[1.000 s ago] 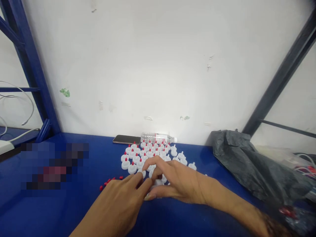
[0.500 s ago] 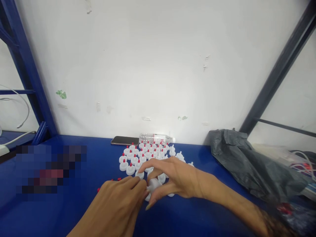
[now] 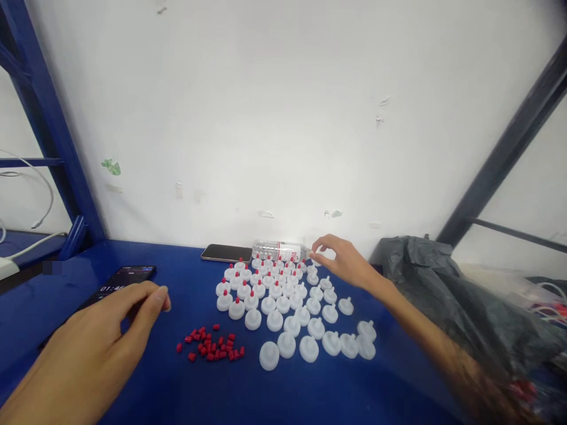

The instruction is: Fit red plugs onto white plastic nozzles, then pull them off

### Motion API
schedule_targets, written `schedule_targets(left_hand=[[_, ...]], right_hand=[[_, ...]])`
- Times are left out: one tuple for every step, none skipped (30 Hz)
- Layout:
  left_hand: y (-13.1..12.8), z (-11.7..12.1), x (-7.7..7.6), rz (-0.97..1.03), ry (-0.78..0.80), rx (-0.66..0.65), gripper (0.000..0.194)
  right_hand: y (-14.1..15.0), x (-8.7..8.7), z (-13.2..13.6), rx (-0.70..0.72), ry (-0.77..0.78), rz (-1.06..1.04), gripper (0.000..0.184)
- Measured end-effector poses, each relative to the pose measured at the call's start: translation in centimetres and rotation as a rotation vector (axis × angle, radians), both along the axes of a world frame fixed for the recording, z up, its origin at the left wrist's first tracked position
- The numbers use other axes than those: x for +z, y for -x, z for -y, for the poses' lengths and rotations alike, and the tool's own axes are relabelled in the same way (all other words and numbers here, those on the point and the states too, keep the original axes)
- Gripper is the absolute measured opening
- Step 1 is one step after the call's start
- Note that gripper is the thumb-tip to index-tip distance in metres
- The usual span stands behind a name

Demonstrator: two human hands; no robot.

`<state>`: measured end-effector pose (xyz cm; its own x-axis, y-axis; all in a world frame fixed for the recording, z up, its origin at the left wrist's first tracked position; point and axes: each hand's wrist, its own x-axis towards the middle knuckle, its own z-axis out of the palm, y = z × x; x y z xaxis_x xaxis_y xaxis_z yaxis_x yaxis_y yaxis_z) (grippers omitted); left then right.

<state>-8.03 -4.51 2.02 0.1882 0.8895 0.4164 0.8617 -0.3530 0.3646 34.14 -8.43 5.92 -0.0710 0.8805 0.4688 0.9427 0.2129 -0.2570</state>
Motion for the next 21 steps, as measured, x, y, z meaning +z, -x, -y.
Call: schedule_targets(left_hand=[[-0.5,0.0,-0.2,0.027,-0.018,-0.020,0.045],[-1.1,0.0,-0.5,0.045,-0.036,-0.054,0.043],[-1.5,0.0,-0.9,0.050,-0.052,-0.088,0.042],[-1.8,-0.1,-1.4,0.045,-0.059,-0.114,0.042],[-2.0,-0.2,-1.9,0.040,-0.063,-0.129,0.042],[-2.0,-0.4,-2.4,0.035,-0.063,-0.143,0.041],[-1.9,-0.6,-3.0,0.030,-0.059,-0.150,0.041],[-1.7,-0.9,-3.7,0.025,-0.058,-0.153,0.041],[-1.4,-1.2,-4.4,0.012,-0.048,-0.154,0.040],[-1.1,-1.6,-5.0,-0.006,-0.039,-0.139,0.039],[-0.8,-1.9,-5.7,-0.026,-0.026,-0.130,0.039],[-0.5,-2.3,-6.3,-0.043,-0.011,-0.127,0.037],[-0.2,-2.6,-6.8,-0.053,0.003,-0.130,0.036],[0.0,-2.9,-7.2,-0.055,0.017,-0.144,0.035],[0.1,-3.0,-7.5,-0.050,0.032,-0.164,0.035],[0.2,-3.2,-7.8,-0.044,0.047,-0.181,0.034],[0.2,-3.2,-8.0,-0.040,0.062,-0.190,0.033],[0.2,-3.2,-8.1,-0.040,0.075,-0.190,0.032],[0.2,-3.3,-8.3,-0.045,0.090,-0.187,0.032],[0.2,-3.3,-8.6,-0.052,0.106,-0.182,0.032],[0.2,-3.4,-8.9,-0.062,0.121,-0.177,0.032]], right_hand=[[-0.2,-0.4,-0.2,-0.002,0.013,0.003,0.022],[-0.3,-0.7,-0.4,0.001,0.031,0.006,0.022],[-0.4,-0.9,-0.4,0.007,0.053,0.006,0.022],[-0.3,-1.1,-0.4,0.017,0.076,0.006,0.021],[-0.3,-1.2,-0.4,0.028,0.098,0.005,0.021],[-0.2,-1.3,-0.4,0.037,0.118,0.005,0.020],[-0.1,-1.4,-0.4,0.042,0.135,0.004,0.019],[0.0,-1.5,-0.4,0.044,0.149,0.005,0.019],[0.1,-1.6,-0.5,0.045,0.163,0.006,0.018],[0.1,-1.8,-0.6,0.046,0.179,0.008,0.018],[0.2,-2.1,-0.7,0.046,0.196,0.011,0.017],[0.2,-2.3,-0.7,0.046,0.213,0.016,0.016],[0.3,-2.5,-0.8,0.045,0.229,0.021,0.016],[0.2,-2.8,-0.9,0.041,0.241,0.028,0.016],[0.2,-3.0,-0.9,0.035,0.250,0.036,0.016],[0.2,-3.1,-1.0,0.028,0.256,0.043,0.016],[0.1,-3.3,-1.0,0.023,0.261,0.050,0.015],[0.1,-3.4,-1.0,0.021,0.267,0.056,0.015],[0.0,-3.4,-1.1,0.023,0.273,0.060,0.015],[0.0,-3.5,-1.1,0.027,0.279,0.063,0.015],[0.0,-3.6,-1.1,0.031,0.285,0.066,0.015]])
